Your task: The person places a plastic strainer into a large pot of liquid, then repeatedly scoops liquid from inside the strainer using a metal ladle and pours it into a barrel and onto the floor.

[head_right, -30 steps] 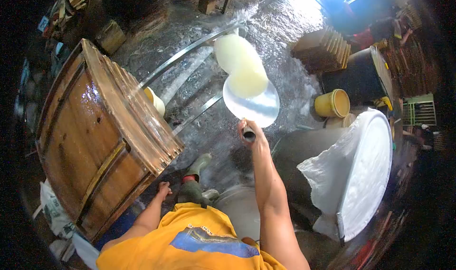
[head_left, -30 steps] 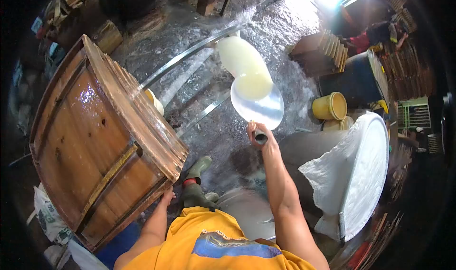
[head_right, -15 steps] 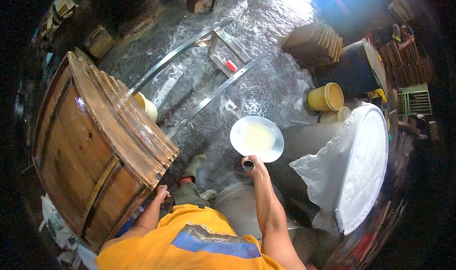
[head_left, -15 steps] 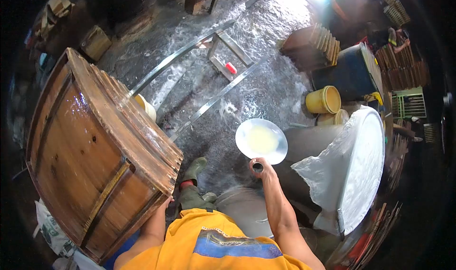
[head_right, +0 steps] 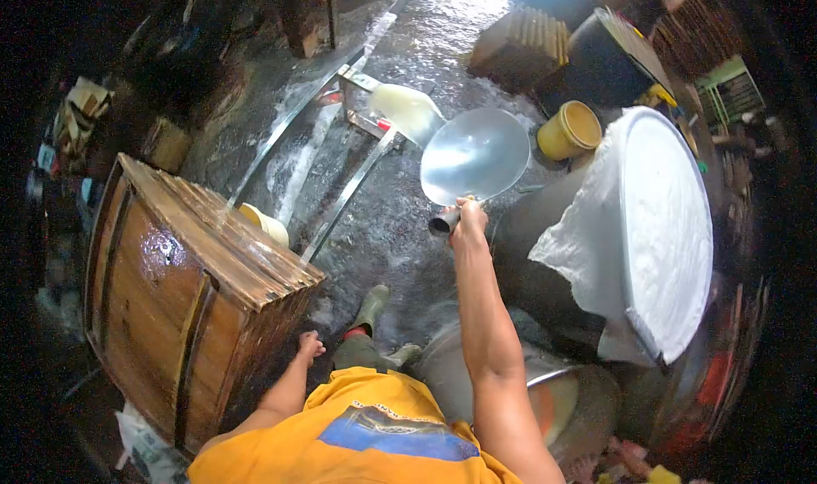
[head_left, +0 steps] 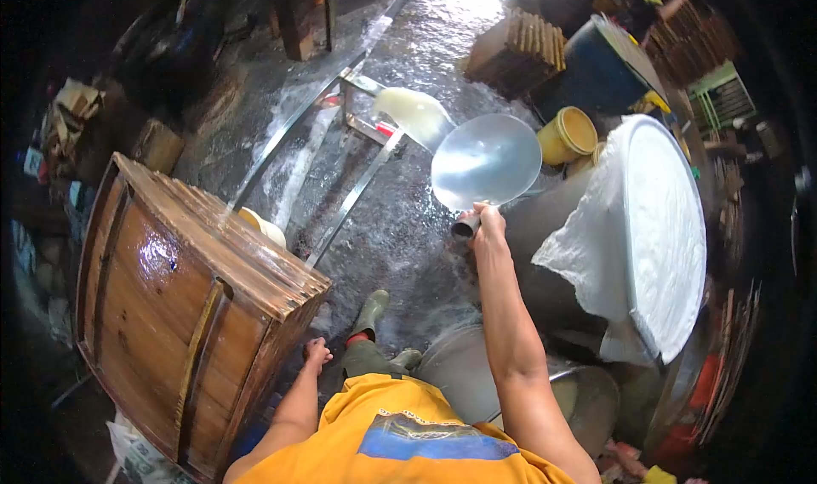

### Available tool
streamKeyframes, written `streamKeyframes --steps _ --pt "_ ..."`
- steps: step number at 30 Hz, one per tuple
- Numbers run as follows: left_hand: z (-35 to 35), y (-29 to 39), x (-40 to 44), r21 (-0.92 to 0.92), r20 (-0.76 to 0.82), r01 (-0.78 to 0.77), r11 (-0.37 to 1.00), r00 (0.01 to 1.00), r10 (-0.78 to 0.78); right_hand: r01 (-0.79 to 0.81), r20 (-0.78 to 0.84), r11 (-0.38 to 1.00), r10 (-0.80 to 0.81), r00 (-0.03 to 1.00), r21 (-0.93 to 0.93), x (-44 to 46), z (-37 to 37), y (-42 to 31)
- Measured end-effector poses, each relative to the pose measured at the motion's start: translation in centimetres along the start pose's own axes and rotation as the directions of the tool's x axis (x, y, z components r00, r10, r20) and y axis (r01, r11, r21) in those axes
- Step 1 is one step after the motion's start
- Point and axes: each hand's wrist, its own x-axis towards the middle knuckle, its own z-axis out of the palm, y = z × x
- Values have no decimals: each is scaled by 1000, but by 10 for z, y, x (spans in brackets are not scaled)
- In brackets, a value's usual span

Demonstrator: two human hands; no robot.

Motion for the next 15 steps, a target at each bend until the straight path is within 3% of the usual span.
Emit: streamKeyframes --steps 3,5,7,13,15 --pt "6 11 -3 33 78 -63 997 995 61 143 -99 989 -146 984 -38 -1 -79 -5" --pt "11 14 2 89 69 -105 991 993 99 366 -24 926 -369 929 -95 -31 -148 -11" --pt "17 21 0 188 123 -169 968 981 147 453 -135 884 -466 875 -117 -77 -214 -22" --pt "45 42 -15 468 210 -263 844 960 182 527 -180 817 -497 849 232 -258 -439 -3" --pt "71 57 -24 550 292 -339 763 934 205 459 -395 888 -426 814 -13 -279 -503 23"
